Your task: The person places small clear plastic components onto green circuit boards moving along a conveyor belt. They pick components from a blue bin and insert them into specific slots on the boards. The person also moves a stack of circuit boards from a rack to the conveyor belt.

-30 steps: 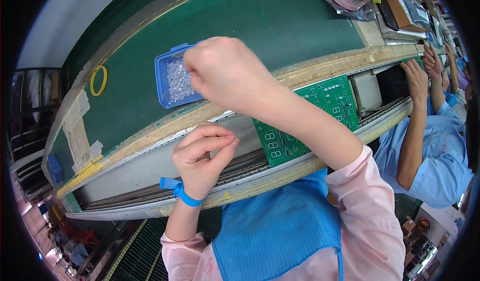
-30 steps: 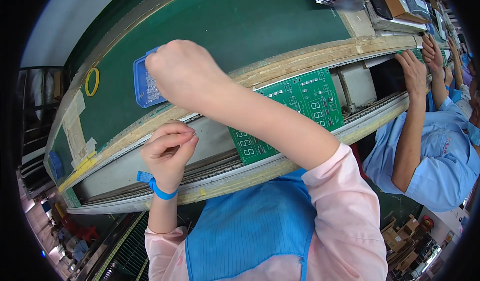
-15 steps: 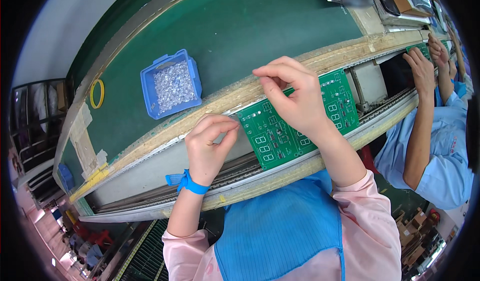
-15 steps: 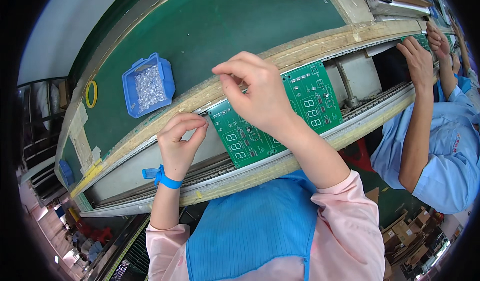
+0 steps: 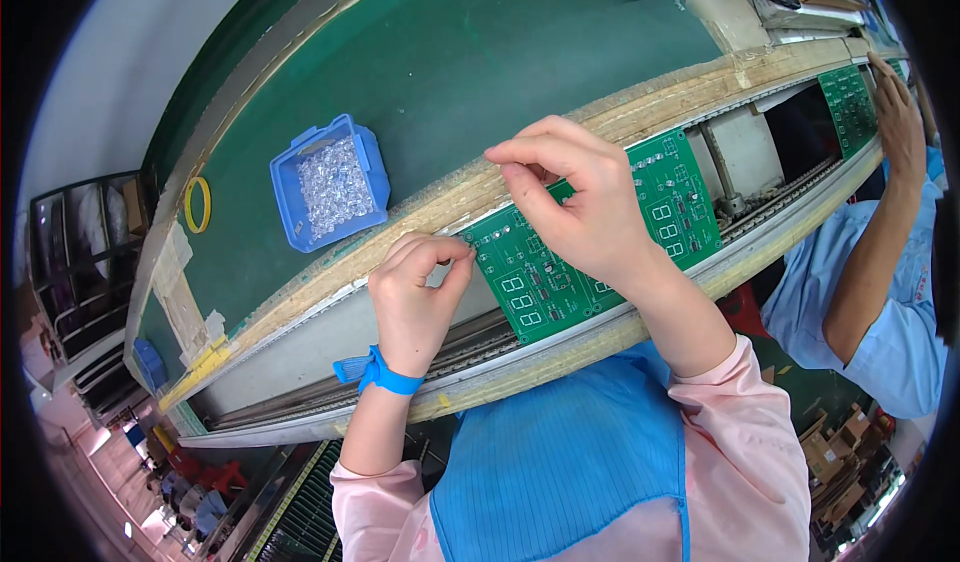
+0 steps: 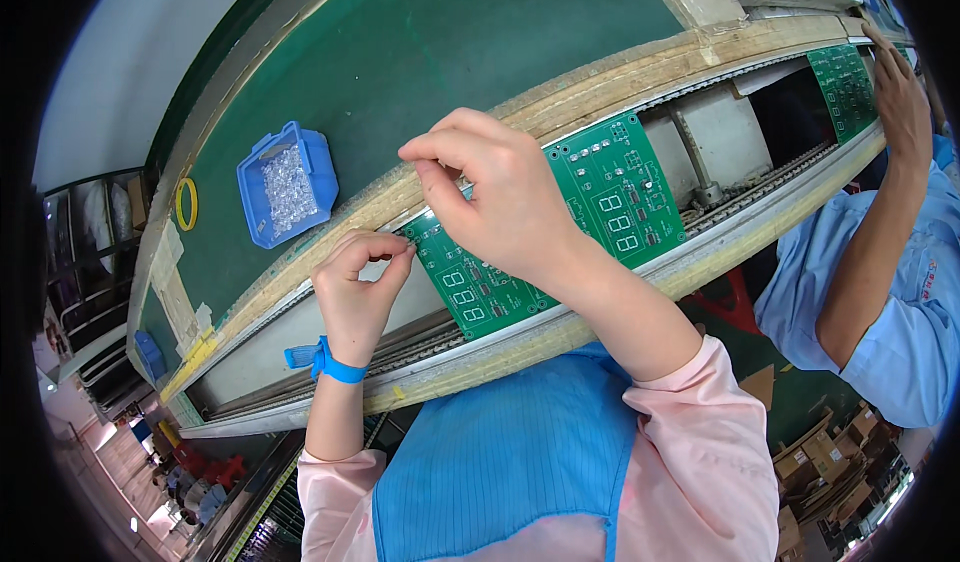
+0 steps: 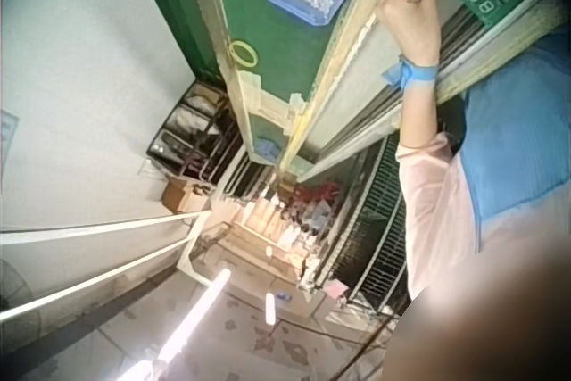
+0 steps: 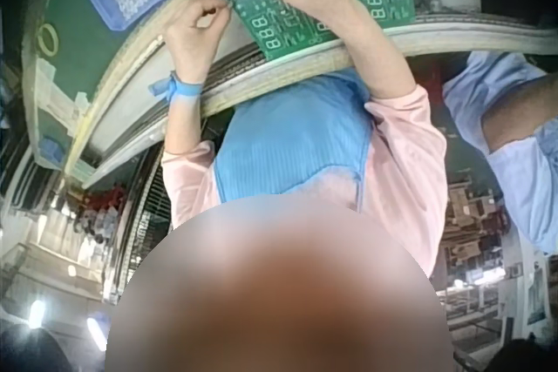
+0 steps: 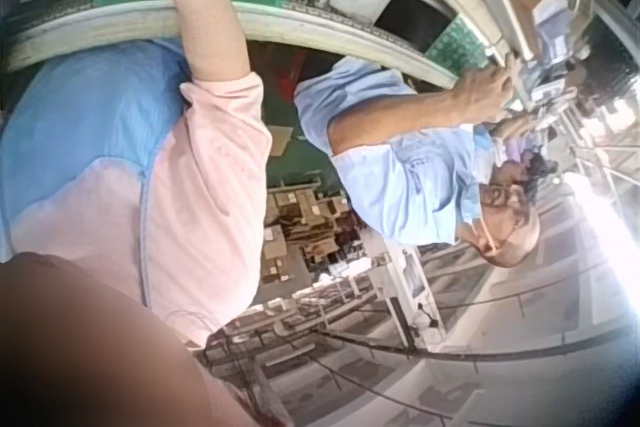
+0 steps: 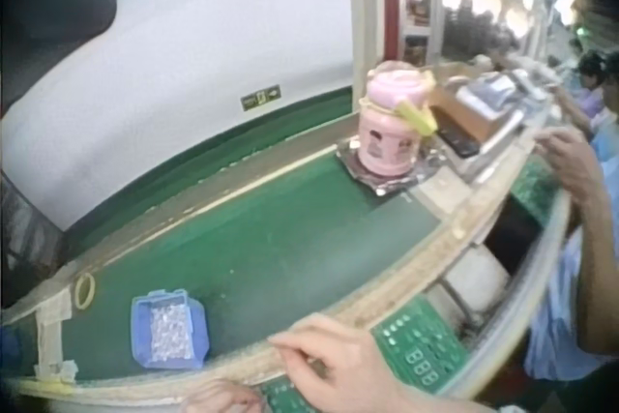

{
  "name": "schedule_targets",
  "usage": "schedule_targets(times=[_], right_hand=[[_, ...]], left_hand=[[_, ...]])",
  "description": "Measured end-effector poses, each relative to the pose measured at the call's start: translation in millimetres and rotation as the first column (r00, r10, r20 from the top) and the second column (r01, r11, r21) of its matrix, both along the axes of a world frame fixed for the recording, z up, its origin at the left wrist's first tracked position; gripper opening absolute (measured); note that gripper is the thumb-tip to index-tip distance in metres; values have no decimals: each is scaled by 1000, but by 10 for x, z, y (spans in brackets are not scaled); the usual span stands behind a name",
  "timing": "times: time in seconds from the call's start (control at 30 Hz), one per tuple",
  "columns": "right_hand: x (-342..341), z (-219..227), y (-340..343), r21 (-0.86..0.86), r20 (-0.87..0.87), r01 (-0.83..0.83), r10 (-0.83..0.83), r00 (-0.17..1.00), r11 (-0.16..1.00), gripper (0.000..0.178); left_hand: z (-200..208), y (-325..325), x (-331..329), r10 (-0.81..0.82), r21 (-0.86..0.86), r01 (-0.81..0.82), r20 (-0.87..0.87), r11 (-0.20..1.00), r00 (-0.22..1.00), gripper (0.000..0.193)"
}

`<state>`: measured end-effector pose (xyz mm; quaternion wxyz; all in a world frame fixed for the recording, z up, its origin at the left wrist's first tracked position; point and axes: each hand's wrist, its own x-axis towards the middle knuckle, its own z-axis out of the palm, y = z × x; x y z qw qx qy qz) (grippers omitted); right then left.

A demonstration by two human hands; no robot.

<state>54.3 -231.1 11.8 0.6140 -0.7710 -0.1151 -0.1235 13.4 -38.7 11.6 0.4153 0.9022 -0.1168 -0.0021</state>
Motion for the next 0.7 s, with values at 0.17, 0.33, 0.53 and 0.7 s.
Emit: schedule_targets(times=[0.17,0.33,0.53,0.7], right_hand=[[2,-3,1,-3,14,0,0,1000,1000,11],[6,-11,-13,-26,20,1,-1,1000,1000,11],[-22,-28,6,449,-366,-40,224,903,893,14],[-3,-4,-89,626,-366,-119,425,828,770,16]], left_hand=[[-5,-18,-13,29,8,-29,-7,1000,1000,10],[39,-39,-1,28,47,-26,-46,999,999,10],[86,-86,53,-64,108,63,12,992,998,10],[95,-126,77,-82,152,77,25,985,996,13]])
